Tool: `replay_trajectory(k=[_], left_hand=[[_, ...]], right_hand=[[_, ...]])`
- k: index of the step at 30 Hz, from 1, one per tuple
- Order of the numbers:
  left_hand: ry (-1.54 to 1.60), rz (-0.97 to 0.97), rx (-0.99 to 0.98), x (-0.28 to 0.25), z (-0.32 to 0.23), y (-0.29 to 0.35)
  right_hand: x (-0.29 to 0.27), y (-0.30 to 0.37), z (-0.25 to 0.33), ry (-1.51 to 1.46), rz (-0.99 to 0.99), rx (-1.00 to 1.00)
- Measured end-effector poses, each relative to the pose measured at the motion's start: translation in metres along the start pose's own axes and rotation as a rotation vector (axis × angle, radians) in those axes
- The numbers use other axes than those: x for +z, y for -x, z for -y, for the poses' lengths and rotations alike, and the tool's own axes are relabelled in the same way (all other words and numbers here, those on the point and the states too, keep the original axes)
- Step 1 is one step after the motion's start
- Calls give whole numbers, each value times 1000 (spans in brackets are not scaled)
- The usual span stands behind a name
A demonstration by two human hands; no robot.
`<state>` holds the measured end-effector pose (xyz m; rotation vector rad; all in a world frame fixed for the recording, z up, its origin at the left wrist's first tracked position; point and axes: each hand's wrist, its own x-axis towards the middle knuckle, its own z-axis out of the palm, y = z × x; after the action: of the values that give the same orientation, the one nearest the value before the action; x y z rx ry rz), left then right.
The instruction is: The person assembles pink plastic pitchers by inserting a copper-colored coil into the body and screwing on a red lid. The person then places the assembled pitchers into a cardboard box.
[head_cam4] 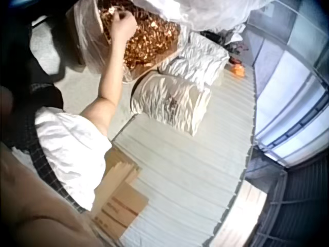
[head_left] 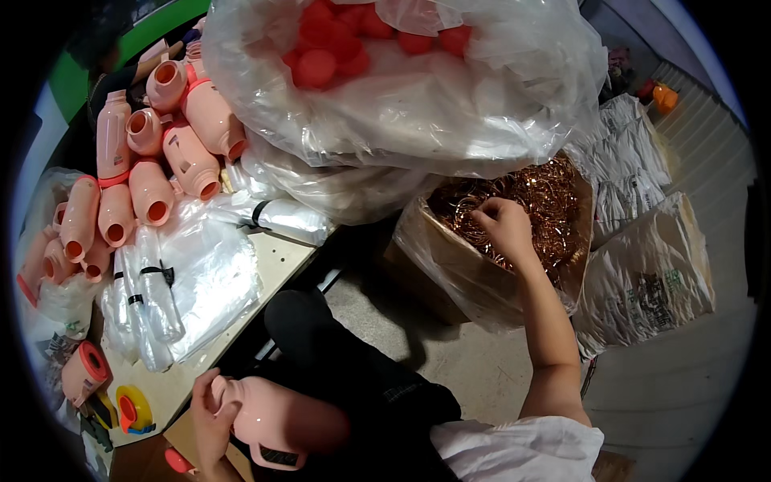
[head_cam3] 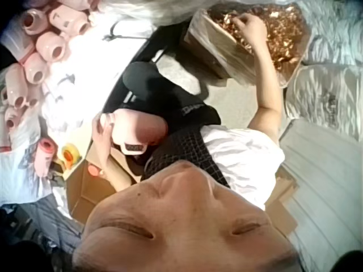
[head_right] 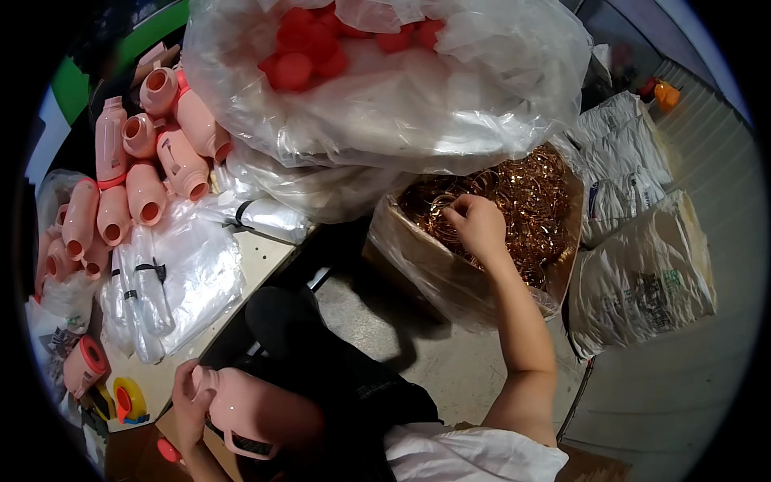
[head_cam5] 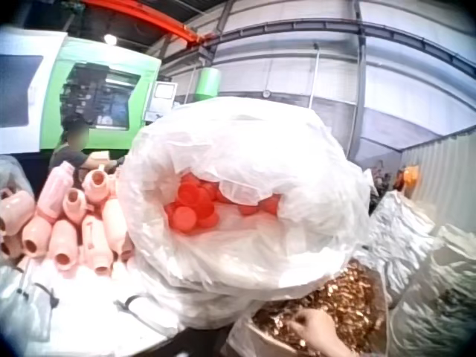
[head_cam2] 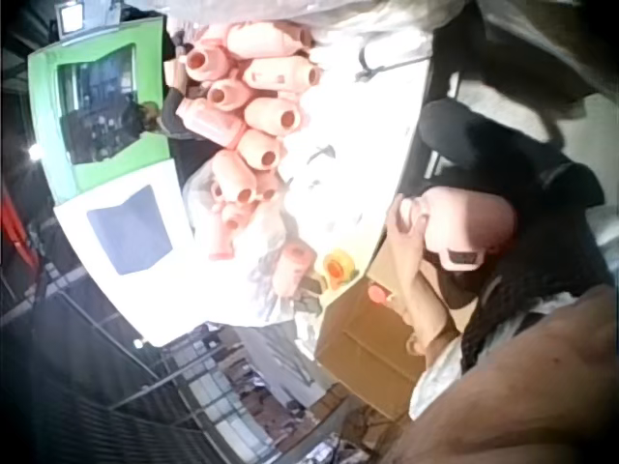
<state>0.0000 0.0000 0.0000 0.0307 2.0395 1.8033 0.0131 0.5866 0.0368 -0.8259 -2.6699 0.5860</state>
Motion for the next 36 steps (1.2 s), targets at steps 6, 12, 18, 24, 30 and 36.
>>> replay_trajectory(k=[6,12,18,24,30,36], left_hand=[[316,-49,53,19,20,-5],[-52,-190,83,21,-6,-5],[158,-178,174,26,49,-5],[359,-81,263,37,49,-20],[414,-161,275,49,33,9],[703,-204,306,57,37,10]], right_hand=[[25,0,-13,253,150,11],[-10,6,-12,128,14,2],[8,26,40,-140,-431,-544],[120,95,183,-1933,859,176],[195,203,245,-1099,918,-283],[185,206,242,-1136,749,-521]])
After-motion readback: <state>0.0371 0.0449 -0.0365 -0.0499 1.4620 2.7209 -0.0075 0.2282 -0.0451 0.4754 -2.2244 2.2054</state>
